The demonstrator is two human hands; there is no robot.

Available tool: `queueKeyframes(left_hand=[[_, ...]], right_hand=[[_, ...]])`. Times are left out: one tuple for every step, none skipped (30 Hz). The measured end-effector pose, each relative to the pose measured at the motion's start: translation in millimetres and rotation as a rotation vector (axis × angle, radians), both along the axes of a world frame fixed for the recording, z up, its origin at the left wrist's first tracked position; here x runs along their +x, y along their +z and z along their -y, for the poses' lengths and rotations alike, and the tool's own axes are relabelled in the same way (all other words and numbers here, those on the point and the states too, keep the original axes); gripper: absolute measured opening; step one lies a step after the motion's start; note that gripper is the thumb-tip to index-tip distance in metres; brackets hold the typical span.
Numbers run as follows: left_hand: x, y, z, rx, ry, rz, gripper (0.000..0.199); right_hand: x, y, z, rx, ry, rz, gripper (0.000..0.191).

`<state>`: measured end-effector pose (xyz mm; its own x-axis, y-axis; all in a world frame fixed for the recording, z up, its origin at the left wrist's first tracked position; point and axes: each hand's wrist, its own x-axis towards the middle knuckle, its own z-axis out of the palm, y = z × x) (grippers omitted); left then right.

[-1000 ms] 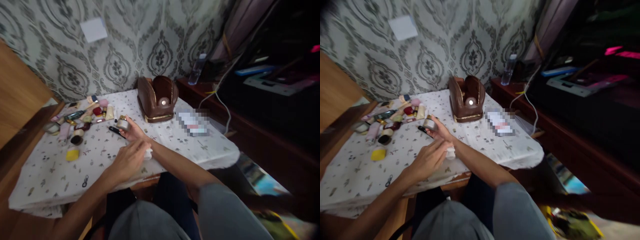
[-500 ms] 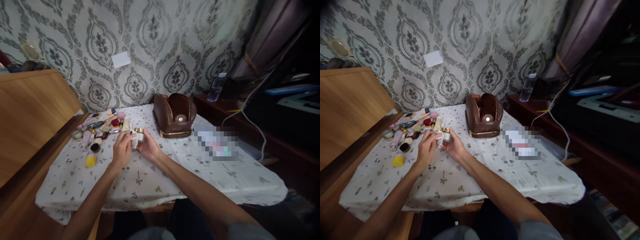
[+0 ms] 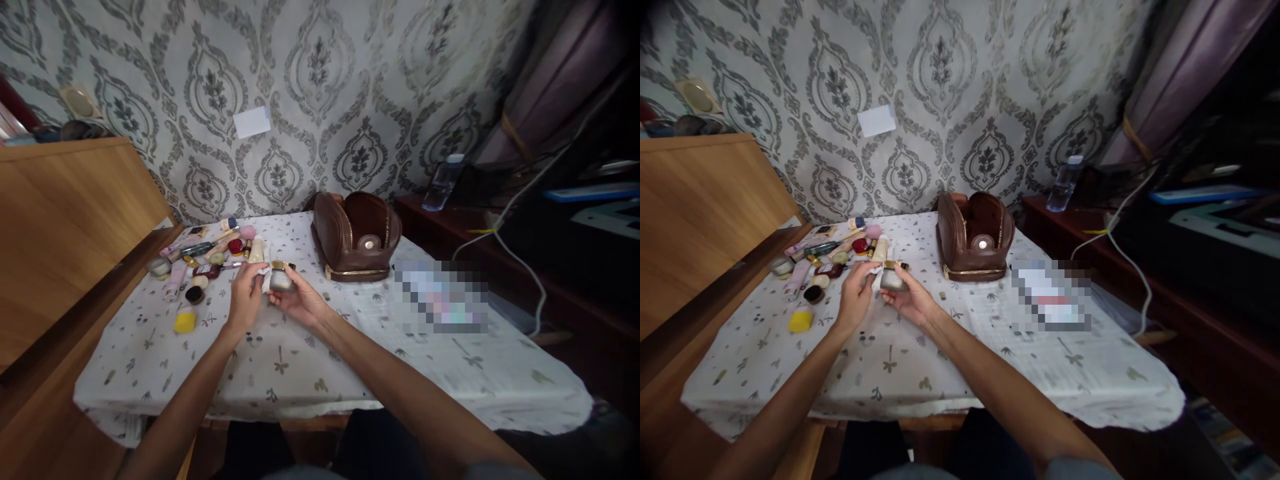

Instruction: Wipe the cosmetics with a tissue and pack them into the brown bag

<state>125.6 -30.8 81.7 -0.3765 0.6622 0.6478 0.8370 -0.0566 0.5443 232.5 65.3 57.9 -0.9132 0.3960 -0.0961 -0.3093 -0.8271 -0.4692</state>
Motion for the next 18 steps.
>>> queueKeyframes(left_hand=[[0.2, -3.1, 0.7, 0.000, 0.003, 0.016, 0.026], [1.1, -6.4, 1.9, -0.001, 0.004, 0.029, 0.027], [2.4, -9.8, 3.3, -0.004, -0.001, 0.040, 0.028], [4.3, -13.1, 4.8, -0.007, -0.008, 0.052, 0.030], [6.4, -16.0, 6.2, -0.012, -0.018, 0.064, 0.031], [8.6, -18.5, 7.4, -0.016, -0.026, 0.077, 0.031], [10.7, -20.6, 8.2, -0.021, -0.034, 0.090, 0.032], [12.4, -22.3, 8.5, -0.027, -0.040, 0.100, 0.033], [13.6, -23.6, 8.3, -0.034, -0.042, 0.108, 0.036], [14.2, -24.6, 7.6, -0.039, -0.039, 0.117, 0.039], [14.1, -25.4, 6.5, -0.040, -0.034, 0.127, 0.041], [13.4, -26.0, 5.1, -0.035, -0.029, 0.141, 0.041], [12.2, -26.3, 3.6, -0.027, -0.026, 0.158, 0.040], [10.7, -26.2, 2.0, -0.017, -0.026, 0.178, 0.038], [9.1, -25.9, 0.6, -0.003, -0.030, 0.197, 0.037], [7.6, -25.1, -0.7, 0.012, -0.037, 0.215, 0.037], [6.3, -24.0, -1.7, 0.026, -0.045, 0.233, 0.037], [5.3, -22.5, -2.4, 0.039, -0.051, 0.255, 0.038]], right_hand=[[0.0, 0.5, -0.3, -0.018, -0.009, 0.002, 0.025], [-0.2, 0.9, -0.7, -0.038, -0.019, 0.002, 0.024], [-0.4, 1.2, -1.2, -0.059, -0.028, 0.000, 0.023], [-0.7, 1.5, -1.7, -0.078, -0.035, -0.001, 0.023], [-0.9, 1.6, -2.2, -0.091, -0.038, -0.003, 0.023], [-1.2, 1.7, -2.6, -0.099, -0.037, -0.006, 0.023], [-1.5, 1.7, -2.8, -0.102, -0.039, -0.011, 0.023], [-1.8, 1.7, -2.9, -0.103, -0.044, -0.017, 0.023], [-2.2, 1.7, -2.7, -0.101, -0.051, -0.022, 0.023], [-2.6, 1.6, -2.4, -0.097, -0.058, -0.025, 0.023], [-3.0, 1.5, -2.0, -0.091, -0.063, -0.025, 0.023], [-3.4, 1.4, -1.5, -0.084, -0.071, -0.017, 0.023], [-3.8, 1.2, -1.2, -0.076, -0.080, -0.005, 0.023], [-4.2, 1.1, -0.9, -0.065, -0.090, 0.009, 0.023], [-4.4, 1.0, -0.8, -0.055, -0.099, 0.022, 0.023], [-4.5, 1.0, -0.7, -0.046, -0.108, 0.034, 0.023], [-4.4, 1.2, -0.8, -0.038, -0.116, 0.042, 0.022], [-4.0, 1.5, -0.9, -0.029, -0.120, 0.042, 0.021]])
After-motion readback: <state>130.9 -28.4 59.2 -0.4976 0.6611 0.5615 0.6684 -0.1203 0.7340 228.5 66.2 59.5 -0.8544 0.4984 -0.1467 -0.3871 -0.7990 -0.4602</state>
